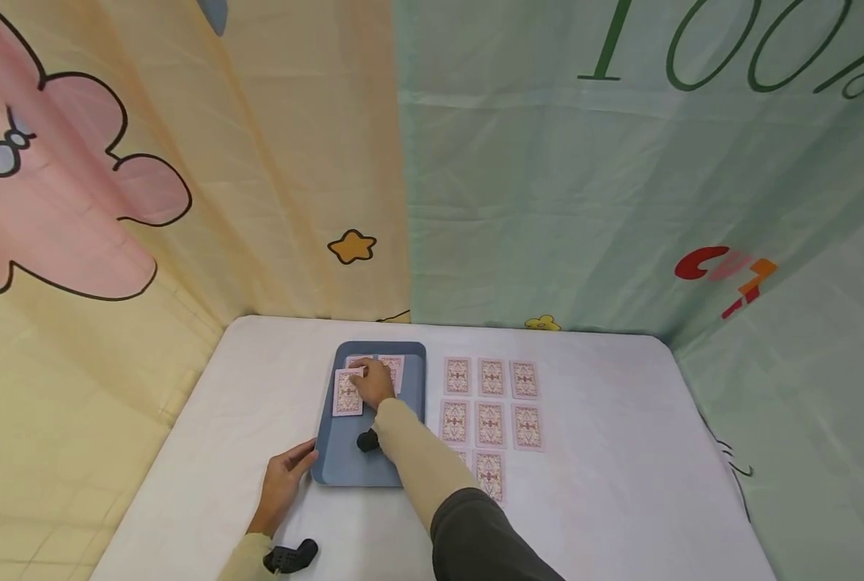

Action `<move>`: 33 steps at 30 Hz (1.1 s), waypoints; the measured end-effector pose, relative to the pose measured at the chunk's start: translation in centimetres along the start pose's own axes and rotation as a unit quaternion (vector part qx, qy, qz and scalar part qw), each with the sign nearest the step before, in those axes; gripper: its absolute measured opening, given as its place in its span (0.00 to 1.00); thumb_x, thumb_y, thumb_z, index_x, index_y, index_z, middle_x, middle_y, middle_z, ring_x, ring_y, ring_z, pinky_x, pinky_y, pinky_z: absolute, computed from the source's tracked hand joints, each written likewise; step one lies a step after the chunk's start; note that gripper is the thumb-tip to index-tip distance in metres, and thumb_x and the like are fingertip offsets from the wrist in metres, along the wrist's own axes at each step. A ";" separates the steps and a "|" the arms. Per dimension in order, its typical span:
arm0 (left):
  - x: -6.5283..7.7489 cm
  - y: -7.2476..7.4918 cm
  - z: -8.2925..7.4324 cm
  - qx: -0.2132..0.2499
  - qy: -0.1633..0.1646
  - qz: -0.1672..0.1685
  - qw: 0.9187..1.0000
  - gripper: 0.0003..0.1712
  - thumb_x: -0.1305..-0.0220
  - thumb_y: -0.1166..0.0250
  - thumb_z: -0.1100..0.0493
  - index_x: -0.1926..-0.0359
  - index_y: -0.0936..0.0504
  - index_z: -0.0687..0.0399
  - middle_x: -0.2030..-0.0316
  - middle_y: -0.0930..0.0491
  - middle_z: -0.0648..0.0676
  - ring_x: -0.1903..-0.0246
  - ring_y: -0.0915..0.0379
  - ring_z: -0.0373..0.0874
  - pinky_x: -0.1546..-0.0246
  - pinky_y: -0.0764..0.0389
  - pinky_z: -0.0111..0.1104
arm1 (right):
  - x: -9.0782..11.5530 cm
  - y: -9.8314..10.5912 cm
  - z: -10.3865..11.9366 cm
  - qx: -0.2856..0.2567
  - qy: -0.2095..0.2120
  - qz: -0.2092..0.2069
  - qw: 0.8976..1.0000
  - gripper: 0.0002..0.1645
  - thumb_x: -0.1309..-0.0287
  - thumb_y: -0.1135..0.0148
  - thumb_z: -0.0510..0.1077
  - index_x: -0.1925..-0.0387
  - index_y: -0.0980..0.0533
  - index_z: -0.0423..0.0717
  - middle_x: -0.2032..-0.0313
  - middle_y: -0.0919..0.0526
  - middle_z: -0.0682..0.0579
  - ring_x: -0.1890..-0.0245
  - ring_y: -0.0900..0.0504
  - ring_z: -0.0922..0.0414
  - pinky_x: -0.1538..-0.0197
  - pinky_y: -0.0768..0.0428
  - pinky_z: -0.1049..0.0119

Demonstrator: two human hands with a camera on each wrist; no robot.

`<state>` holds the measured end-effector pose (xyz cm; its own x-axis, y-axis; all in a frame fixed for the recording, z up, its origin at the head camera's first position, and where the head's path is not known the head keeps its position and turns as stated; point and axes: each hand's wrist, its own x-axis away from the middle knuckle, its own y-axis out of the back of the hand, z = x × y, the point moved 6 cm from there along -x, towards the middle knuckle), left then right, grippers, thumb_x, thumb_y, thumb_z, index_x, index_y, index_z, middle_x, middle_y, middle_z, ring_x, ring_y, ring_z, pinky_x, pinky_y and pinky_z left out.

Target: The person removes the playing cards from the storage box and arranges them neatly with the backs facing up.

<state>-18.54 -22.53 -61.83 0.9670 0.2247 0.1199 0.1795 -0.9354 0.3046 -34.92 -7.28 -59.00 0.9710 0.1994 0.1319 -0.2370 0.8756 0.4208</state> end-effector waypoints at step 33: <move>0.0 0.1 -0.1 -0.018 0.012 0.013 1.000 0.21 0.32 0.40 0.62 0.42 0.24 0.69 0.44 0.23 0.66 0.41 0.29 0.57 0.41 0.30 0.46 | 5.2 6.6 -0.7 -0.027 0.042 0.017 0.999 0.13 0.40 0.35 0.41 0.54 0.18 0.42 0.59 0.16 0.49 0.65 0.23 0.58 0.67 0.25 0.67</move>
<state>-18.52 -22.58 -61.69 0.9664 0.2083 0.1506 0.1484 -0.9306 0.3347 -31.44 -0.18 -56.23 0.9621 0.2641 0.0685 -0.2704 0.8897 0.3679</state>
